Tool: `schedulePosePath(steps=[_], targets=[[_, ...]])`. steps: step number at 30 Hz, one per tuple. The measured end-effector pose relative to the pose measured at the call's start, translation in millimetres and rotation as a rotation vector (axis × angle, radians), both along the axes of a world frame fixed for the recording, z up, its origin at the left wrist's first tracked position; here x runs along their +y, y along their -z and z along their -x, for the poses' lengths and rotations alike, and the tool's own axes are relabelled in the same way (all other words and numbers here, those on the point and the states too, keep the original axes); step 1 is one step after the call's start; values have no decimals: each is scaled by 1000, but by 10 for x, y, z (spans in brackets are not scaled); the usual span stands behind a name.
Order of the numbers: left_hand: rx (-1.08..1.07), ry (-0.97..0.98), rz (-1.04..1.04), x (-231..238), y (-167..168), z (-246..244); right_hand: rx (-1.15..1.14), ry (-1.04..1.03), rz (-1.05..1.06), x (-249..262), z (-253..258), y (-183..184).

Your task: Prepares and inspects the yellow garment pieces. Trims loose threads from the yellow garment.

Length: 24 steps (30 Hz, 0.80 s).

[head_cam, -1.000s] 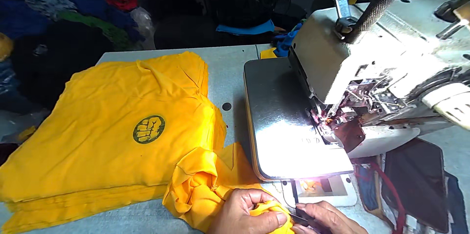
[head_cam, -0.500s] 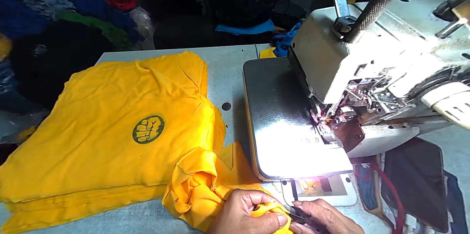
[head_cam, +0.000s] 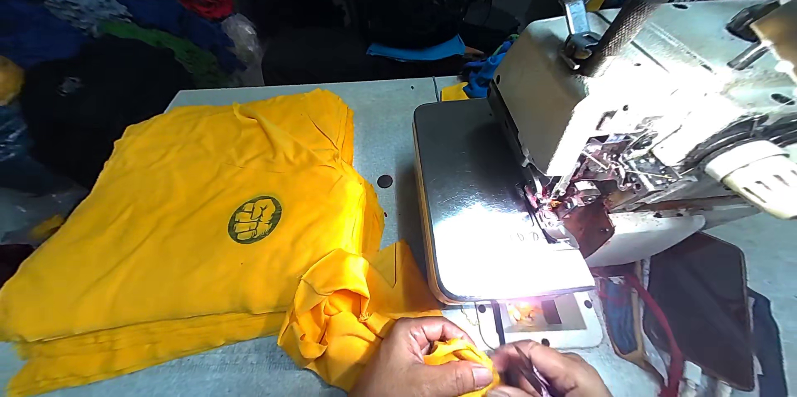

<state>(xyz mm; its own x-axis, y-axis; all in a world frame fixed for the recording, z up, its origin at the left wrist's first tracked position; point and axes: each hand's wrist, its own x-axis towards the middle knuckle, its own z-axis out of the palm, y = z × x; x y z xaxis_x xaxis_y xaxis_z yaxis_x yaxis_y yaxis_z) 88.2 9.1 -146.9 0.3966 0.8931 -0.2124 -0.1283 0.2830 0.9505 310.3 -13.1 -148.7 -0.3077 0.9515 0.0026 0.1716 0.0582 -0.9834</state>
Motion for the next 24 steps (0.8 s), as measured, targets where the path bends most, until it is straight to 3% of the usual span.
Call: schedulePosePath(steps=[7,17,19,24], targets=[[71,-92,-198,-1,-191,83,61,-23,42,-43,-17,-114],[73,4,3,-45,-164,-49,115,85,104,-21,39,-150],[97,-22,11,-44,-149,-49,82,121,49,-38,56,-104],[119,-88,61,-27,-117,-51,-170,136,-318,-67,-15,70]])
